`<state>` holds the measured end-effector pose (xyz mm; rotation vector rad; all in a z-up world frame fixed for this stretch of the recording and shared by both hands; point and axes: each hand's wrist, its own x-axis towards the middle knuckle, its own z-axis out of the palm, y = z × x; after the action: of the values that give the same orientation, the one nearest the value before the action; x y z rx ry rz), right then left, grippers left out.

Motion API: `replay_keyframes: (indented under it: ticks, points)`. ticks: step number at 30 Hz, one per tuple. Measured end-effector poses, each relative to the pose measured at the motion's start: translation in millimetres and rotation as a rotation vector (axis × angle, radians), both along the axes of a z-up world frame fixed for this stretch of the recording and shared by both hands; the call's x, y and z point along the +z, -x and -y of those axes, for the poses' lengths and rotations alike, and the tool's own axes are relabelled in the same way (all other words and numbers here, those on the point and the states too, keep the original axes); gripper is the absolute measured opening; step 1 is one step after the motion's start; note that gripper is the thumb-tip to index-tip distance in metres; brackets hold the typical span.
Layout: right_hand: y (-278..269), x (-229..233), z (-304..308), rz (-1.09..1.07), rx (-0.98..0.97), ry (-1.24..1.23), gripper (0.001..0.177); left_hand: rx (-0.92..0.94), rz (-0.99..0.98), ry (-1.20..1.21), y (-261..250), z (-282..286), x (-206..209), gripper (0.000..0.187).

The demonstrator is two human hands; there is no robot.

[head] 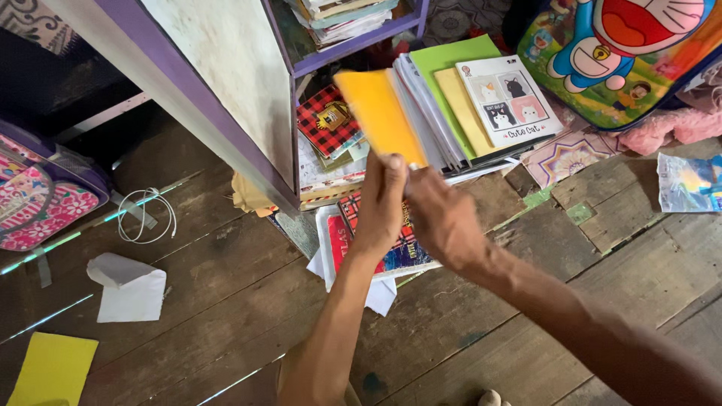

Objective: The person wipes the surfaces of several sheets of paper and notebooks with a cloth. They handle each item one at a time, wiping both sides, then place them into a nearby purple shelf.

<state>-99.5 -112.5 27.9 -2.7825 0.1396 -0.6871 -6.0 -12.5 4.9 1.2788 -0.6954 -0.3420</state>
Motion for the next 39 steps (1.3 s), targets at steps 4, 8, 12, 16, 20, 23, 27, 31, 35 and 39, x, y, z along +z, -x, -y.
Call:
replay_keyframes:
  ticks: [4, 8, 12, 16, 20, 23, 27, 31, 35, 39]
  points:
    - [-1, -4, -14, 0.196, 0.190, -0.147, 0.029, 0.047, -0.539, -0.024, -8, 3, -8, 0.059]
    - [-1, -6, -5, 0.096, 0.119, -0.089, 0.034, 0.042, -0.716, 0.231, -16, -2, -6, 0.047]
    - [1, -6, 13, 0.075, -0.096, 0.058, 0.043, 0.003, -0.818, 0.283, -24, -15, 3, 0.046]
    - [2, -2, 32, 0.170, -0.202, 0.109, 0.044, -0.003, -0.745, 0.286, -20, -17, 7, 0.046]
    - [8, -5, 15, 0.202, -0.025, -0.008, 0.045, -0.029, -0.753, 0.305, -18, -10, 3, 0.044]
    - [12, -9, -2, 0.188, 0.101, 0.040, 0.050, -0.011, -0.756, 0.240, -13, -9, -3, 0.042]
    - [2, -3, 6, 0.195, 0.037, 0.183, 0.046, -0.008, -0.683, 0.322, -8, -10, -5, 0.039]
    - [-8, 6, 25, 0.164, -0.109, 0.137, 0.045, -0.079, -0.743, 0.394, -10, -13, -4, 0.042]
    - [-1, 2, 8, -0.045, -0.014, -0.008, 0.060, -0.053, -0.703, 0.376, -11, -11, -13, 0.042]
    - [2, -2, -2, 0.109, 0.210, 0.183, 0.060, -0.064, -0.704, 0.411, -14, -13, -25, 0.041]
